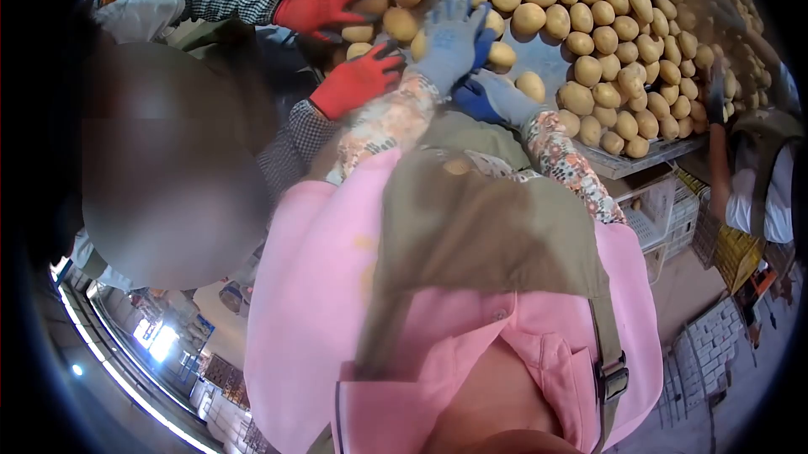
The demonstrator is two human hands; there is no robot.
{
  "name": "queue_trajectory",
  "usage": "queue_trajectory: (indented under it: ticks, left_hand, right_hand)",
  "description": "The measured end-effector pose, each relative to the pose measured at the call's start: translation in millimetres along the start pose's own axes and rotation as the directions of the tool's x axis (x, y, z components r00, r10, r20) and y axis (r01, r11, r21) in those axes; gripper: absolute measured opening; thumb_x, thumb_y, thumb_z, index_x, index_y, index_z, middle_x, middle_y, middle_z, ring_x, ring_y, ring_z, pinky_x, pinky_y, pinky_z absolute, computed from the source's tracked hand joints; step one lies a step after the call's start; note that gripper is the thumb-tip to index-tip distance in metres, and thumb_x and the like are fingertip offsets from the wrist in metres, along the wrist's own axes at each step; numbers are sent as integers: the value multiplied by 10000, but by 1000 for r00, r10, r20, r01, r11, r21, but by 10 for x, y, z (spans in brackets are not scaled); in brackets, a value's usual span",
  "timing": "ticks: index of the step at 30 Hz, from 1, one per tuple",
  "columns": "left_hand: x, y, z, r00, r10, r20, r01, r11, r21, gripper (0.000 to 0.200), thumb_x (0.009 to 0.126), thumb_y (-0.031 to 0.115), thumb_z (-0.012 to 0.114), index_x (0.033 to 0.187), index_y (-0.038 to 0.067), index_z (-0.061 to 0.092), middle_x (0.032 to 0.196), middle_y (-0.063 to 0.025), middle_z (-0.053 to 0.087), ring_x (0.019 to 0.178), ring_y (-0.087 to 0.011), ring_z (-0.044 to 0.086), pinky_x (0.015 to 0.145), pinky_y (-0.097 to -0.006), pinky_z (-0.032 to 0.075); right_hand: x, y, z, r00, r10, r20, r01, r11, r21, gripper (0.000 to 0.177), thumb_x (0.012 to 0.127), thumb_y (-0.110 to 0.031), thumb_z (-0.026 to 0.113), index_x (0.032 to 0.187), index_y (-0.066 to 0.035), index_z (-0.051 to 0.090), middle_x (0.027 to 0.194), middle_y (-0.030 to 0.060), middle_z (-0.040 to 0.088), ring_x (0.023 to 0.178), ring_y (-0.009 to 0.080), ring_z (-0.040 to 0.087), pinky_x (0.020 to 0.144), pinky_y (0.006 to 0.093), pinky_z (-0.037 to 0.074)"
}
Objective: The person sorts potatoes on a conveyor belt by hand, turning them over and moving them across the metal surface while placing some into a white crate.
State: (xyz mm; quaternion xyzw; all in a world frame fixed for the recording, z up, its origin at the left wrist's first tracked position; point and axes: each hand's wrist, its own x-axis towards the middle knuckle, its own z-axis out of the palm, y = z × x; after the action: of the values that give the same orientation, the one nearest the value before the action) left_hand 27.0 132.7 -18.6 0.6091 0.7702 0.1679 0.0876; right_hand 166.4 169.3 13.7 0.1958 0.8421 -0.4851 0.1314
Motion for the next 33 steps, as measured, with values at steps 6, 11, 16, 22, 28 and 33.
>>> queue_trajectory:
  ticks: [6, 11, 16, 22, 28, 33]
  left_hand:
    - [-798, -521, -237, 982, 72, 174, -110, 970, 217, 480, 901, 364, 523, 1325, 137, 538, 1352, -196, 490, 1240, -413, 451, 1061, -552, 305]
    - [-1116, -417, -413, 937, -87, 337, 18, 979, 203, 432, 879, 312, 542, 1166, -6, 592, 1251, -182, 558, 1197, -368, 498, 1043, -537, 334]
    - [-758, -228, -444, 978, -51, 202, 89, 980, -180, 456, 925, 401, 505, 1251, 87, 565, 1345, -171, 523, 1288, -398, 415, 1076, -559, 272]
    - [-540, -372, -99, 981, -116, 153, 122, 992, -30, 632, 902, 540, 497, 1403, 156, 462, 1493, -153, 369, 1338, -404, 359, 1054, -629, 263]
    - [-998, -696, -245, 947, -320, 19, 319, 947, 27, 769, 881, 552, 522, 1505, 171, 285, 1483, -248, 318, 1344, -473, 304, 1093, -636, 183]
    - [-849, -485, -464, 930, -345, 129, 295, 906, 304, 707, 917, 458, 516, 1513, 172, 264, 1506, -206, 304, 1386, -486, 227, 1110, -634, 156]
  right_hand:
    - [-646, 619, -535, 895, -122, -430, -18, 951, -308, 307, 888, -246, 585, 1170, -159, 669, 1254, 119, 609, 1208, 327, 523, 1064, 464, 347]
    - [-1274, 705, -414, 989, -96, -114, -4, 749, -663, 254, 858, -192, 632, 1103, -165, 696, 1251, 67, 629, 1289, 296, 477, 1114, 462, 282]
    - [-677, 625, 187, 997, 83, -8, -81, 986, 146, 275, 897, -173, 581, 1158, -155, 666, 1159, 91, 652, 1191, 321, 522, 1050, 436, 331]
    - [-317, 533, -103, 1000, -16, 8, 6, 721, 693, 404, 934, -142, 555, 1333, -84, 539, 1242, 24, 575, 1099, 180, 556, 978, 325, 426]
    - [-1104, 1512, -268, 945, -189, -268, 71, 916, -395, 339, 866, -117, 571, 1199, -113, 636, 1315, 158, 564, 1241, 331, 511, 1089, 386, 345]
    - [-818, 416, -238, 990, 116, 74, -133, 944, 300, 275, 921, -163, 560, 1160, -52, 642, 1116, 119, 668, 1100, 284, 595, 978, 352, 438]
